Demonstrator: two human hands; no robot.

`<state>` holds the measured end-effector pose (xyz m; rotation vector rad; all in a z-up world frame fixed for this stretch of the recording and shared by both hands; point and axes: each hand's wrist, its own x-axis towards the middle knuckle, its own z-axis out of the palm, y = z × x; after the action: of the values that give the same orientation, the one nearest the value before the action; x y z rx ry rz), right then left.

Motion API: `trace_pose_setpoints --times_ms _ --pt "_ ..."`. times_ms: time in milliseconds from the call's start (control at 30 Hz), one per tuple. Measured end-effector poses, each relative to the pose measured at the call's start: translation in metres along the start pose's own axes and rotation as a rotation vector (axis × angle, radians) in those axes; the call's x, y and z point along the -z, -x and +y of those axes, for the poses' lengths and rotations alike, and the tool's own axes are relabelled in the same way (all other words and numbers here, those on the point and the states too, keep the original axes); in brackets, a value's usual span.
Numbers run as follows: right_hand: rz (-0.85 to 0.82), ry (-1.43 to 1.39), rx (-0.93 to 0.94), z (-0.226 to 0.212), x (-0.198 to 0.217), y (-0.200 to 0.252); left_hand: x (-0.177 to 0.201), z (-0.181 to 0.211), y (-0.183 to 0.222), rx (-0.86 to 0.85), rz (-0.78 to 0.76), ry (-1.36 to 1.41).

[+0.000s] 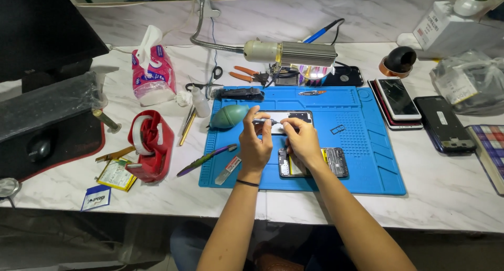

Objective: Applying adhesive strips to a mobile phone chassis during a repair process.

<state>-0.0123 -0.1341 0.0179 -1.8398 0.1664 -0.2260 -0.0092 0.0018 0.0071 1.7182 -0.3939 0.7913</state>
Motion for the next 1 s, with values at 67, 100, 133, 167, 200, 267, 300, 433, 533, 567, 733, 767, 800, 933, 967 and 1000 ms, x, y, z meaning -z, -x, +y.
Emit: trace_pose_setpoints --times_ms 67,100,133,167,200,267,300,433,533,567,733,767,800,933,967,1000 --pt "0.004 0.015 -0.010 -0.002 -0.002 0.000 0.001 0.000 -0.001 0.003 0.004 0.010" --pt "0.012 0.028 -0.023 -0.002 -0.003 0.000 0.000 0.001 -0.001 0.005 0.003 0.021" --pt "0.011 0.029 -0.023 -0.002 -0.004 -0.001 0.001 0.000 -0.001 0.006 0.003 0.022" --pt "0.022 0.027 -0.019 -0.001 -0.004 -0.003 0.001 0.000 -0.001 0.001 0.008 0.011" --pt "0.031 0.025 -0.016 0.000 -0.005 -0.003 0.001 0.000 -0.001 -0.003 0.012 0.000" --pt "0.038 0.034 -0.031 0.001 -0.005 -0.005 0.000 -0.002 -0.001 -0.003 0.025 -0.020" --pt "0.046 0.041 -0.044 0.001 -0.005 -0.006 -0.001 -0.003 -0.001 -0.006 0.039 -0.041" --pt "0.075 0.048 -0.046 0.000 -0.007 -0.004 0.001 -0.008 -0.001 0.034 0.041 -0.093" --pt "0.085 0.043 -0.020 0.001 -0.009 -0.004 0.001 -0.008 -0.001 0.041 0.035 -0.099" --pt "0.086 0.038 0.005 0.000 -0.009 -0.002 0.002 -0.006 -0.002 0.045 0.031 -0.091" --pt "0.097 0.047 0.108 0.014 -0.006 -0.004 0.001 -0.003 0.000 0.052 0.024 -0.099" --pt "0.107 0.060 0.094 0.013 -0.006 -0.004 0.001 -0.004 0.000 0.049 0.029 -0.107" --pt "0.118 0.073 0.079 0.011 -0.006 -0.003 0.001 -0.004 -0.001 0.045 0.033 -0.113" --pt "0.129 0.119 0.064 0.025 -0.010 -0.015 0.001 -0.006 -0.001 0.038 0.034 -0.115" --pt "0.125 0.158 0.047 0.026 -0.010 -0.018 0.001 -0.006 -0.001 0.040 0.033 -0.110" --pt "0.121 0.198 0.032 0.027 -0.011 -0.020 0.002 -0.006 -0.002 0.040 0.034 -0.106"
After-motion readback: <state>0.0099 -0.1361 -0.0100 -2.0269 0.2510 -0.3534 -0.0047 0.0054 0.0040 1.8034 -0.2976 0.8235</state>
